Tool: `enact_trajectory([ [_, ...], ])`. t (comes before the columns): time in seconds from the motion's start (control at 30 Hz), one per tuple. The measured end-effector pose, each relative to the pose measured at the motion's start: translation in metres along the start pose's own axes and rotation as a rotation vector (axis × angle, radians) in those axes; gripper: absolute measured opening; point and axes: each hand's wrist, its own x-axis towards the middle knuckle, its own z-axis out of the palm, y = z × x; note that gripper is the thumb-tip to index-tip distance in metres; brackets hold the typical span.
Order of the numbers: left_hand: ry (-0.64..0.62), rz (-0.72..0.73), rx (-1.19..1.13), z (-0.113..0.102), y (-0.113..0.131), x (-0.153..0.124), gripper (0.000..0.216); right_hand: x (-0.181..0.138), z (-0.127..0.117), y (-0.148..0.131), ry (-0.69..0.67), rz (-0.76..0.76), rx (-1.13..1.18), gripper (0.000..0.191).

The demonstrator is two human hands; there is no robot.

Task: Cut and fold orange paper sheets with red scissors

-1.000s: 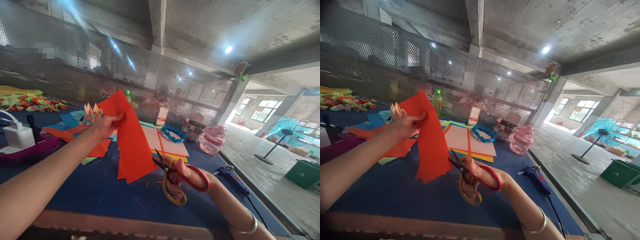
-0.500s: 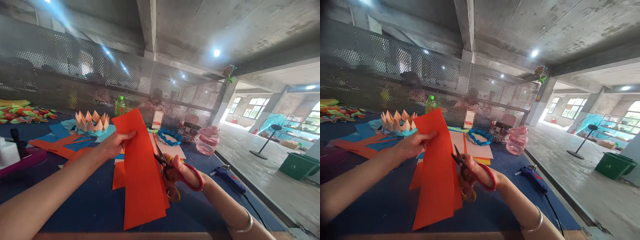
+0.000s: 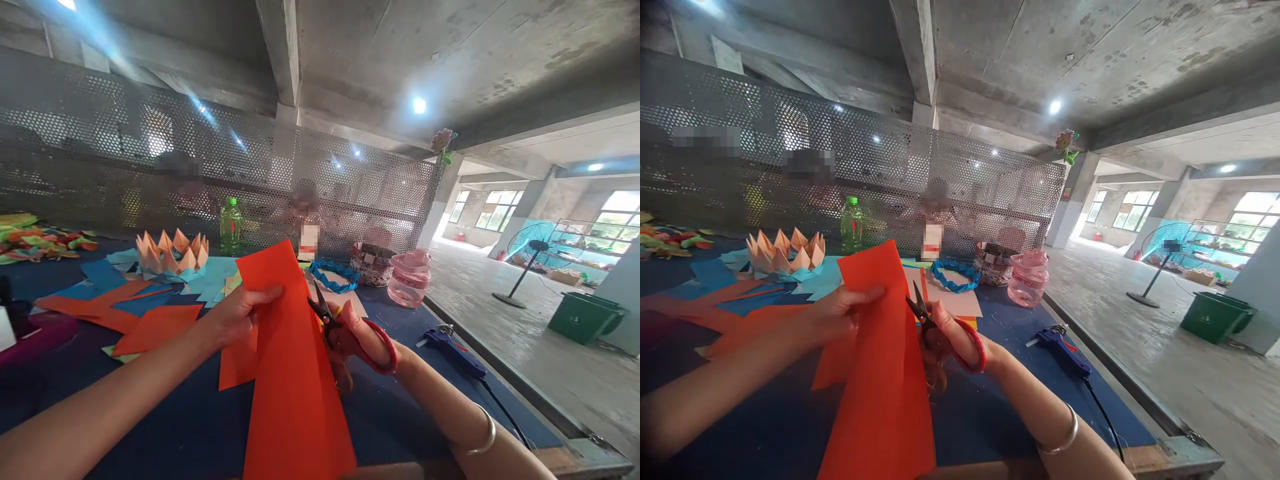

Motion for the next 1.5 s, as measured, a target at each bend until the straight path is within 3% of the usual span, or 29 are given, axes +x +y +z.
enact_trajectory([
  [0.1, 0.003, -0.001, 0.028, 0.001, 0.002, -0.001, 0.03, 0.0, 0.001, -0.001, 0.007, 0.029, -0.016, 0.083],
  [0.27, -0.055, -0.041, 0.028, 0.005, -0.002, -0.004, 0.026, 0.001, 0.002, -0.004, 0.012, -0.051, -0.007, 0.08],
  [0.57, -0.091, -0.099, 0.035, 0.012, -0.028, -0.006, 0.03, 0.001, 0.003, -0.007, 0.204, -0.062, -0.055, 0.086],
  [0.93, -0.151, -0.171, -0.069, 0.014, -0.021, -0.005, 0.025, 0.0, 0.002, -0.004, 0.174, -0.043, -0.067, 0.082],
  [1.23, 0.018, -0.072, -0.108, 0.01, -0.014, 0.0, 0.021, 0.001, -0.001, 0.001, 0.139, -0.034, -0.087, 0.078],
  [1.5, 0.033, -0.051, -0.078, 0.01, -0.021, -0.001, 0.02, -0.001, 0.004, 0.001, 0.163, -0.043, -0.149, 0.073],
])
